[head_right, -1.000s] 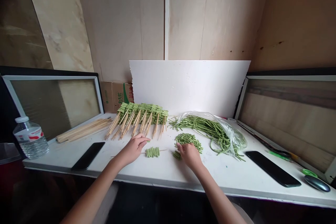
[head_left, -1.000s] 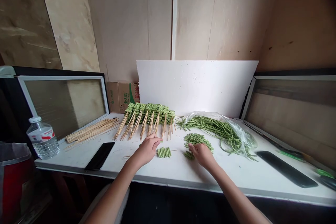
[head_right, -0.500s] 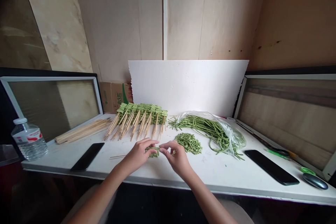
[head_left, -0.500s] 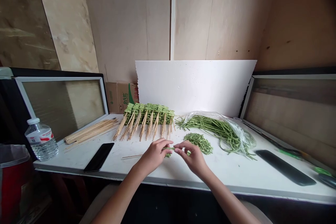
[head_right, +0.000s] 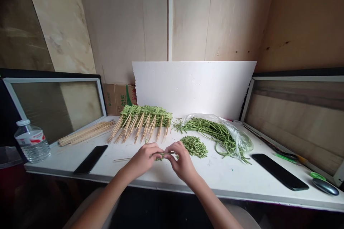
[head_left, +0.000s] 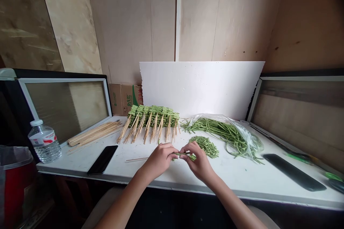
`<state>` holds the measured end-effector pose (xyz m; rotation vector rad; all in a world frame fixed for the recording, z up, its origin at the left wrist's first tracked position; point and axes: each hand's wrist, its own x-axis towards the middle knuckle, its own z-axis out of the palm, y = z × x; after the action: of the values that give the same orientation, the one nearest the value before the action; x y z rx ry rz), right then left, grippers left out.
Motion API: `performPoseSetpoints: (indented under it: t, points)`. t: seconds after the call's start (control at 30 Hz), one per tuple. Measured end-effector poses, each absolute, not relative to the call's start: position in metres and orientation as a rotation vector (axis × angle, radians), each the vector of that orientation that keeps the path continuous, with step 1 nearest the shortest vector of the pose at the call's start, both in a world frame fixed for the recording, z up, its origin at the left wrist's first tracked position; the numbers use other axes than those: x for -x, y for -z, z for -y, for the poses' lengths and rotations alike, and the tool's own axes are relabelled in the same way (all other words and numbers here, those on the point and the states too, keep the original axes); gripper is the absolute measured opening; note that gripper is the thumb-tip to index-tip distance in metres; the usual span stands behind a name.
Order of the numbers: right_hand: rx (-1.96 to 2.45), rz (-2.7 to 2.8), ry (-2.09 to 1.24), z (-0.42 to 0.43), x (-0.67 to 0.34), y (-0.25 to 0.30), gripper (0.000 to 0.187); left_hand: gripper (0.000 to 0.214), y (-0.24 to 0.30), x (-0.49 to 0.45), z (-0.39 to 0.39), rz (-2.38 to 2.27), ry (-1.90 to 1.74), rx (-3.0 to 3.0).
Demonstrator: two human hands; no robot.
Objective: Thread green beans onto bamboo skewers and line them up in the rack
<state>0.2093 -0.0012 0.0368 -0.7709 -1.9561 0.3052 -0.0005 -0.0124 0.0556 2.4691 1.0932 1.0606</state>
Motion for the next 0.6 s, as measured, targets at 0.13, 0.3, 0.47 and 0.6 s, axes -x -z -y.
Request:
performPoseSetpoints:
  t: [0.13,0.3,0.47,0.6]
  points:
    - [0.699,1.982,-0.359,0.000,-0.210,-0.036,0.015,0.035,-0.050,0.000,0.011,-1.066,-0.997,-2.535]
    - [0.671,2.021,-0.491,0.000,-0.215,-0.043,0.018,0.040,-0.047,0.000,0.009,-0.984,-1.008,-2.491]
    - [0.689,2.056,-0.553,-0.002,-0.225,-0.053,0.020,0.039,-0.050,-0.001,0.010,-0.941,-0.988,-2.484]
    - [0.742,1.950,-0.518,-0.017,-0.251,-0.059,0.031,0.038,-0.056,0.018,0.004,-1.048,-0.992,-2.467]
